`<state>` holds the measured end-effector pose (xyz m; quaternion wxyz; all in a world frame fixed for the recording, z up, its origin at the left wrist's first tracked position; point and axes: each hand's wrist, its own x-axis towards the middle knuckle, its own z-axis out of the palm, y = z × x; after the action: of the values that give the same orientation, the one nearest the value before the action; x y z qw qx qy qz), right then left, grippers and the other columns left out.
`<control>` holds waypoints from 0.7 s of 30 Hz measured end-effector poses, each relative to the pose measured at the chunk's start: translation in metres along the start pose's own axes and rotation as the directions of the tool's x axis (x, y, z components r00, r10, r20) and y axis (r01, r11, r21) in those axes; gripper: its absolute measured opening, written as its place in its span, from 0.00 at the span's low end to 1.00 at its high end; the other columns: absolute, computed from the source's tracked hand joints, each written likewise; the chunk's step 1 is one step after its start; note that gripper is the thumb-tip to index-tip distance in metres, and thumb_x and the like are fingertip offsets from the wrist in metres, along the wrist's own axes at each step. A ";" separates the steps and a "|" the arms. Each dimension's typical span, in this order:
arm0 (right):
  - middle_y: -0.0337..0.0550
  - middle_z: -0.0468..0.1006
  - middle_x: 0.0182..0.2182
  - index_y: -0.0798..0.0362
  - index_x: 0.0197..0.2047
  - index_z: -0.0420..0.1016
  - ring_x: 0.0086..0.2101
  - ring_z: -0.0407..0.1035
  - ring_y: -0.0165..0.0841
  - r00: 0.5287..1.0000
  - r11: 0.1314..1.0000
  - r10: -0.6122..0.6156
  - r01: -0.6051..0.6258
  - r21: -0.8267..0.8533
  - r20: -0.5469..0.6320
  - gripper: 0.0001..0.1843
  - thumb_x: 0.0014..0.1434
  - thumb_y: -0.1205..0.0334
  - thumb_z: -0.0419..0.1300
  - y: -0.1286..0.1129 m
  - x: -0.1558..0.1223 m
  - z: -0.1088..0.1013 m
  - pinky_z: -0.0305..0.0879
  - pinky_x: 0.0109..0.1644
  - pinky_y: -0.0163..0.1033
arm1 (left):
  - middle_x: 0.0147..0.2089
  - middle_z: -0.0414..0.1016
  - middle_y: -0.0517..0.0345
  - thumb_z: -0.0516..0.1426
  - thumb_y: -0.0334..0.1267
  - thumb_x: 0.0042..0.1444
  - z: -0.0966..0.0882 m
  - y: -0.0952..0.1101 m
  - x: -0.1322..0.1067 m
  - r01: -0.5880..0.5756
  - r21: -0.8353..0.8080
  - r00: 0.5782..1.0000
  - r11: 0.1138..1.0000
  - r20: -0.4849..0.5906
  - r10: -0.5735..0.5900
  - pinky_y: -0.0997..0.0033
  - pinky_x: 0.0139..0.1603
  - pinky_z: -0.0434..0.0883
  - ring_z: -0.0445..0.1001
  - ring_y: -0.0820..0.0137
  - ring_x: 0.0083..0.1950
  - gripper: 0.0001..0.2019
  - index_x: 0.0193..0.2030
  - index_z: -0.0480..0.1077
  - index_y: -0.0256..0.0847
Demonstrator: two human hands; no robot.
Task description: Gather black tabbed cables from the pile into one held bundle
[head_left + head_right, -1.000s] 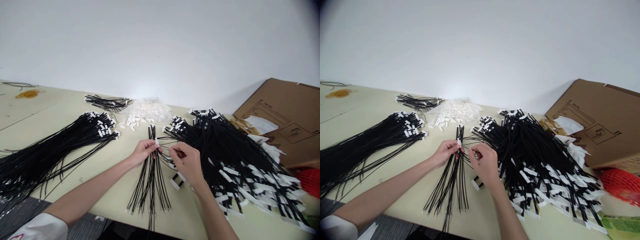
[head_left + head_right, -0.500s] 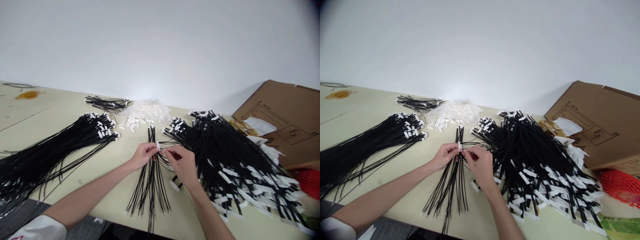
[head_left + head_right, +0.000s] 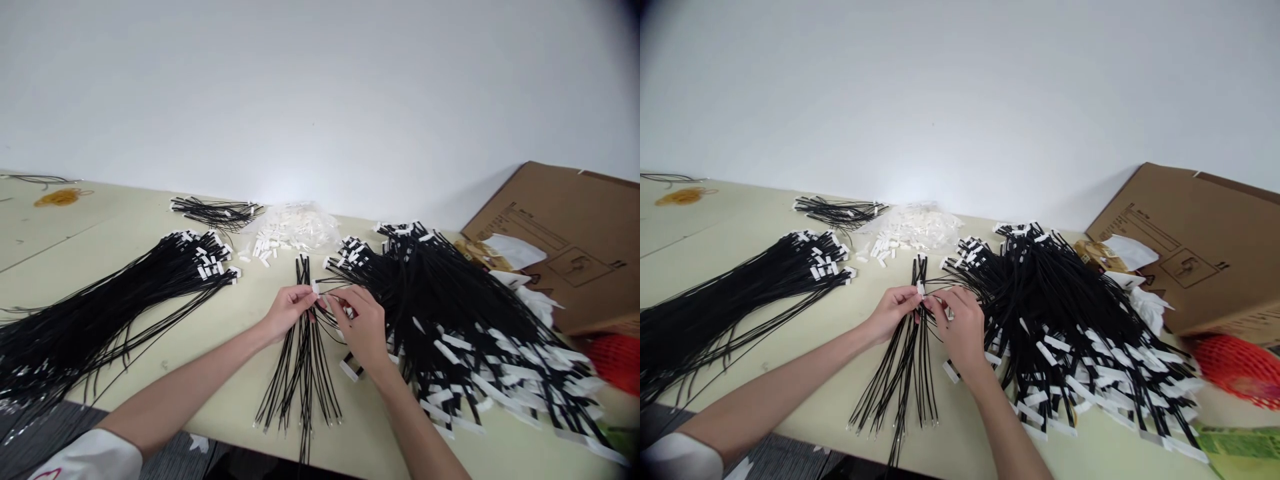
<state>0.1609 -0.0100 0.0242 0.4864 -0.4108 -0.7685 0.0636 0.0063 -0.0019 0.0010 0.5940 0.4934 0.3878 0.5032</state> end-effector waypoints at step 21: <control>0.33 0.74 0.44 0.47 0.36 0.71 0.48 0.61 0.34 0.862 0.796 -0.493 0.502 -0.337 0.120 0.07 0.55 0.70 0.58 0.007 -0.010 0.023 0.50 0.55 0.49 | 0.30 0.73 0.56 0.53 0.27 0.53 -0.010 0.005 0.006 0.170 -0.582 0.964 0.795 -0.068 -0.256 0.75 0.35 0.71 0.72 0.76 0.29 0.06 0.31 0.70 0.34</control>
<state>0.1477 -0.0054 0.0020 0.3933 -0.2750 -0.8539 -0.2014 -0.0034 0.0064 0.0035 0.7379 0.2082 0.3139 0.5600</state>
